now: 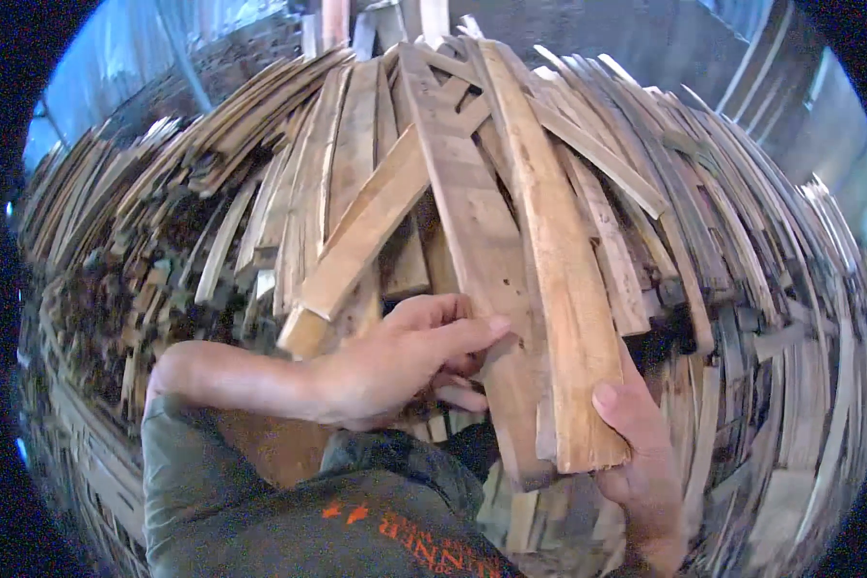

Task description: The recorder is sorting, moving, and stacking wooden planks at a processing station on a factory floor.

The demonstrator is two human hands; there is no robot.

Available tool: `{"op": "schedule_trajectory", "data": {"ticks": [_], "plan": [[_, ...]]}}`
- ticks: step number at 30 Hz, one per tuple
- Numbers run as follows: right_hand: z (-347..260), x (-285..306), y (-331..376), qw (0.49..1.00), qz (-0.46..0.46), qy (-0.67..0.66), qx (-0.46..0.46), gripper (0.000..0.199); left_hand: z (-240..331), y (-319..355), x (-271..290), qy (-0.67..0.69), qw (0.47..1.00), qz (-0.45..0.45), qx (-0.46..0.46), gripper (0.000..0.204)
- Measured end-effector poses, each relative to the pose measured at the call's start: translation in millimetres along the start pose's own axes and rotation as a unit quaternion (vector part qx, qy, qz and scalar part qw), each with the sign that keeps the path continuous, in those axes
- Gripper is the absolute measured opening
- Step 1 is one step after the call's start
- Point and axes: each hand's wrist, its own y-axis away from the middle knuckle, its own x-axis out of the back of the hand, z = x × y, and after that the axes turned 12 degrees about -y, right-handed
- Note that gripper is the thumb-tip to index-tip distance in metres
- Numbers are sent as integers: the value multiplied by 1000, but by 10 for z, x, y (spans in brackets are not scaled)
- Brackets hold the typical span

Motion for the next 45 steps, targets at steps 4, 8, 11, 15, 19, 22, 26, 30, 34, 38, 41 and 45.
{"op": "schedule_trajectory", "data": {"ticks": [4,8,11,15,19,22,26,30,34,38,41,45], "plan": [[673,-858,40,994,3,109,-5,75,-126,450,891,-44,997,-60,19,40],[1288,-1674,173,994,4,91,-55,78,-216,1031,1800,-32,995,-89,15,39],[1921,-2336,26,997,-13,76,14,76,-311,1324,2526,-25,996,-89,-16,37],[2439,-2844,27,1000,-14,-13,24,76,-485,1705,3122,-4,986,-110,-124,45],[2993,-3315,33,998,-6,-18,65,74,-904,1906,3497,-3,970,-65,-236,43],[3370,-3517,-14,997,3,-28,76,73,-1225,1979,3671,37,963,-30,-266,47],[3556,-3956,63,998,20,5,56,77,-1463,2149,3843,134,945,-29,-296,49],[3796,-4383,198,993,42,87,61,77,-1635,2413,4171,189,924,-42,-329,48],[4305,-4681,258,985,101,114,80,84,-1916,2481,4590,199,930,-38,-305,40],[4688,-5219,229,978,183,43,90,90,-1800,2623,5260,193,938,-133,-254,39],[4848,-5389,63,974,213,19,75,88,-1749,2489,5680,95,957,-167,-218,48],[4936,-5420,169,966,241,46,76,98,-1790,1765,5998,294,900,-297,-123,74]]}}
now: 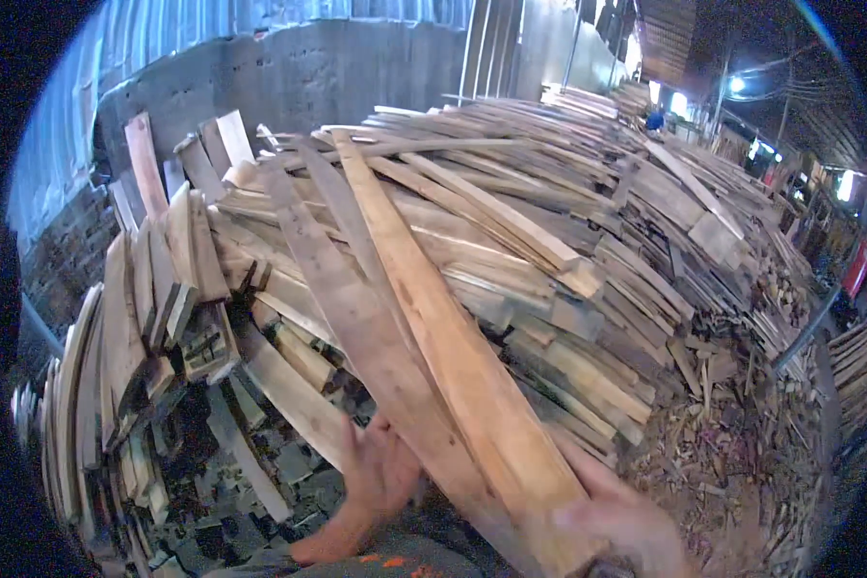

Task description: The recorder is sorting, moving, and stacking wooden planks at a processing station on a factory floor.

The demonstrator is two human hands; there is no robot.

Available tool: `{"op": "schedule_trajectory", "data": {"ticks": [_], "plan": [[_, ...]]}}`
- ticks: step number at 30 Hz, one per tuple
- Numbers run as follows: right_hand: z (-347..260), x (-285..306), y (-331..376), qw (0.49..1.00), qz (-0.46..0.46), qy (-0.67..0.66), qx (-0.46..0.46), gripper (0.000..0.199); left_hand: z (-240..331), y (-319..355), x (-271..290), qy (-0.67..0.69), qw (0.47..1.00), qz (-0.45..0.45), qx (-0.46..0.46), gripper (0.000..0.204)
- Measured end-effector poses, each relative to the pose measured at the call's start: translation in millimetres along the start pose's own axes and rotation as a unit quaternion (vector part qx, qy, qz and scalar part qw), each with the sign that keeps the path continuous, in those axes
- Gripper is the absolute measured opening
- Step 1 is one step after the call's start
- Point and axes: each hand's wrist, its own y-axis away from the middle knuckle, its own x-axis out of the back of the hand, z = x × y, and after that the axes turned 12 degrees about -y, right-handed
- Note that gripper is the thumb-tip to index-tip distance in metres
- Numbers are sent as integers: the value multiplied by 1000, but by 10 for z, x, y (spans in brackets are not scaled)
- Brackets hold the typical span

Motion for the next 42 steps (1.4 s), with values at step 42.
{"op": "schedule_trajectory", "data": {"ticks": [42], "plan": [[3000,-111,2726,961,122,34,-247,117,941,501,323,-1,985,45,167,50]]}}
